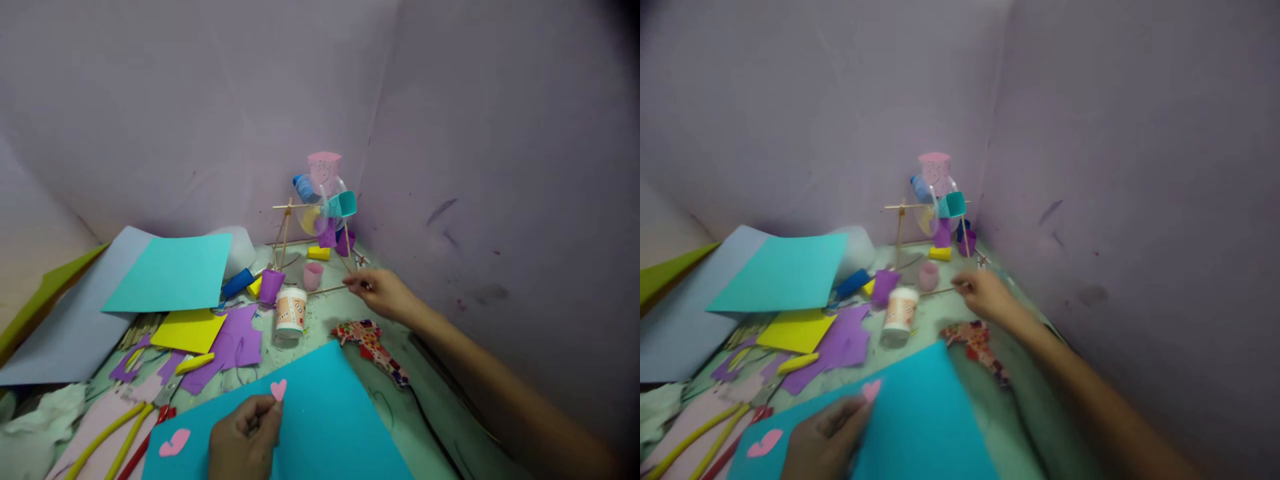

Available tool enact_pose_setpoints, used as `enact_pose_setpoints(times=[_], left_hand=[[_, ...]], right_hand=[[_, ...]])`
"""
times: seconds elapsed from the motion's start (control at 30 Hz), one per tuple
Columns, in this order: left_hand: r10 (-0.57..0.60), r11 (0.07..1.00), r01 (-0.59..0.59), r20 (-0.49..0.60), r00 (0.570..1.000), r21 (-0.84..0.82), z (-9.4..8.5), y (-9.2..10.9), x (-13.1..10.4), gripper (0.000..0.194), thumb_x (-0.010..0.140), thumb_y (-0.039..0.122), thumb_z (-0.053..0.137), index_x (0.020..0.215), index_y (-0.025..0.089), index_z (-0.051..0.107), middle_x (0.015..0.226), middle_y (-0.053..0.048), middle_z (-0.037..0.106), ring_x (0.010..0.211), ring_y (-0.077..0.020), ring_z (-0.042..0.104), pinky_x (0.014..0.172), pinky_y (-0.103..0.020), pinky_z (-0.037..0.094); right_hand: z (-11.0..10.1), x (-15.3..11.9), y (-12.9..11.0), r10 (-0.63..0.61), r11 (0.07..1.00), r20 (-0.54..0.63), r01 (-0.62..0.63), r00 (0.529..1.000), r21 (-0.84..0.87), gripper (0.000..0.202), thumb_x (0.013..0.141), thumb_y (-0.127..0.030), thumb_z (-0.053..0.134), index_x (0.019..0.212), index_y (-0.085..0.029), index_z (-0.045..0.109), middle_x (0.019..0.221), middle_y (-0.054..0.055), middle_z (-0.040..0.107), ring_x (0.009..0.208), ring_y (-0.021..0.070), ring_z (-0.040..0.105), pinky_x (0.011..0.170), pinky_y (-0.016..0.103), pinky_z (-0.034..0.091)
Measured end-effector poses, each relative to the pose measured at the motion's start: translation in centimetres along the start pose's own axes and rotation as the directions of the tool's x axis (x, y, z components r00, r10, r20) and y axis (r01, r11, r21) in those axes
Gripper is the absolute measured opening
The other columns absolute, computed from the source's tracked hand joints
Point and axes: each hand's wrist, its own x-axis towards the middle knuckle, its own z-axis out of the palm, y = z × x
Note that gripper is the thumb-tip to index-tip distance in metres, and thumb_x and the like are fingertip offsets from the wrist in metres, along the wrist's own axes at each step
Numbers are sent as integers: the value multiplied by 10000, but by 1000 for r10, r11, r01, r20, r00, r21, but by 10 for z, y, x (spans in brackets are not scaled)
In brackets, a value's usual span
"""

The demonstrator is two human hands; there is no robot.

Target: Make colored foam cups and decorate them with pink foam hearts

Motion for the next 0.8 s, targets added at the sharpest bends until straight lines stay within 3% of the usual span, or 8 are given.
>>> enact_pose_setpoints(times=[0.13,0.27,0.4,0.6,0.8], left_hand=[[-8,1000,8,24,1000,-18,-5,2,3,304,605,458,634,537,162,616,383,60,394,353,-71,311,355,-195,260],[-24,998,24,-4,1000,-53,-12,5,7,294,597,442,656,553,153,619,399,58,411,357,-62,320,350,-177,223],[-29,997,27,-28,999,-74,-18,11,8,279,614,422,660,569,151,614,422,62,412,376,-55,318,363,-167,221],[60,993,-66,-61,996,-94,-21,5,13,288,613,427,646,528,156,602,419,52,410,398,-67,321,368,-178,235],[79,995,-85,-97,992,-54,-25,10,16,268,596,420,624,517,164,614,400,42,430,378,-80,335,347,-192,246]], right_hand=[[12,49,-20,-117,993,-20,116,993,-6,292,798,-186,570,1058,-198,703,1098,70,705,962,217,642,769,253,448],[21,61,-43,-175,985,-63,174,983,-20,259,814,-203,543,994,-202,730,954,55,745,841,207,666,692,249,448],[23,70,-68,-239,971,-55,237,969,-45,256,812,-208,546,994,-223,725,949,30,745,843,190,660,681,234,438],[41,99,-92,-279,954,97,288,955,-88,217,784,-251,615,969,-255,728,946,19,740,901,233,656,670,257,449],[63,115,-102,-303,940,252,332,919,-78,234,889,-346,565,964,-134,630,928,35,660,793,166,634,715,341,519]])
